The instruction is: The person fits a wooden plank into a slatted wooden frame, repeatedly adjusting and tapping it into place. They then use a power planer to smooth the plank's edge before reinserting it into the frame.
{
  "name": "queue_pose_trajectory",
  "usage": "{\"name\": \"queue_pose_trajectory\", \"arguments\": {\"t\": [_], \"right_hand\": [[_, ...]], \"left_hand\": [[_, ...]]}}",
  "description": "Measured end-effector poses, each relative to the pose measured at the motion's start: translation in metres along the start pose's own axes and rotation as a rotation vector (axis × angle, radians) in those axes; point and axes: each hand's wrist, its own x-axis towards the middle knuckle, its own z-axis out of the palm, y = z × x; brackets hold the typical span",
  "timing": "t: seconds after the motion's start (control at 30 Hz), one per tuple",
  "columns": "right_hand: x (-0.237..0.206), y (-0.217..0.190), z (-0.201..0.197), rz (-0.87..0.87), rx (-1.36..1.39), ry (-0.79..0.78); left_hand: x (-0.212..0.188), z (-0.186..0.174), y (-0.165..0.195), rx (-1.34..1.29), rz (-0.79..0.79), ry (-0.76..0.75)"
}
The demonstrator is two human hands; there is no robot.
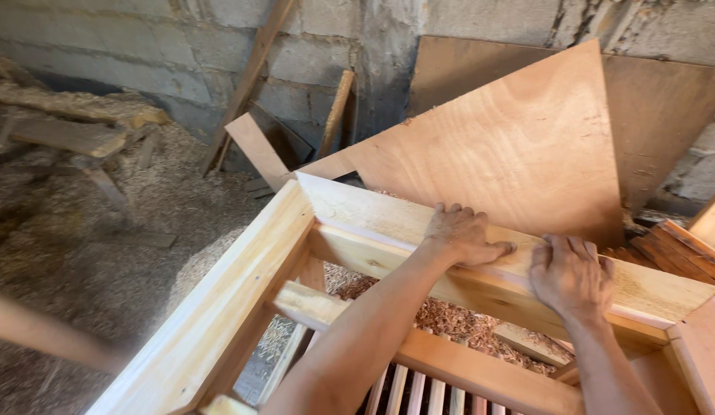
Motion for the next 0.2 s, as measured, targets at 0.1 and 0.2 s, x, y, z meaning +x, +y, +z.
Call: {"name": "queue_pose_trajectory", "arguments": {"t": [0.1, 0.2], "right_hand": [[-0.004, -0.004, -0.006, -0.042, 0.043, 0.044], [-0.002, -0.009, -0.005, 0.011, 0.022, 0.066]], "left_hand": [[-0.005, -0.006, 0.011, 0.067, 0.062, -0.059], [-0.015, -0.017, 0.001, 0.032, 0.092, -0.117]]}}
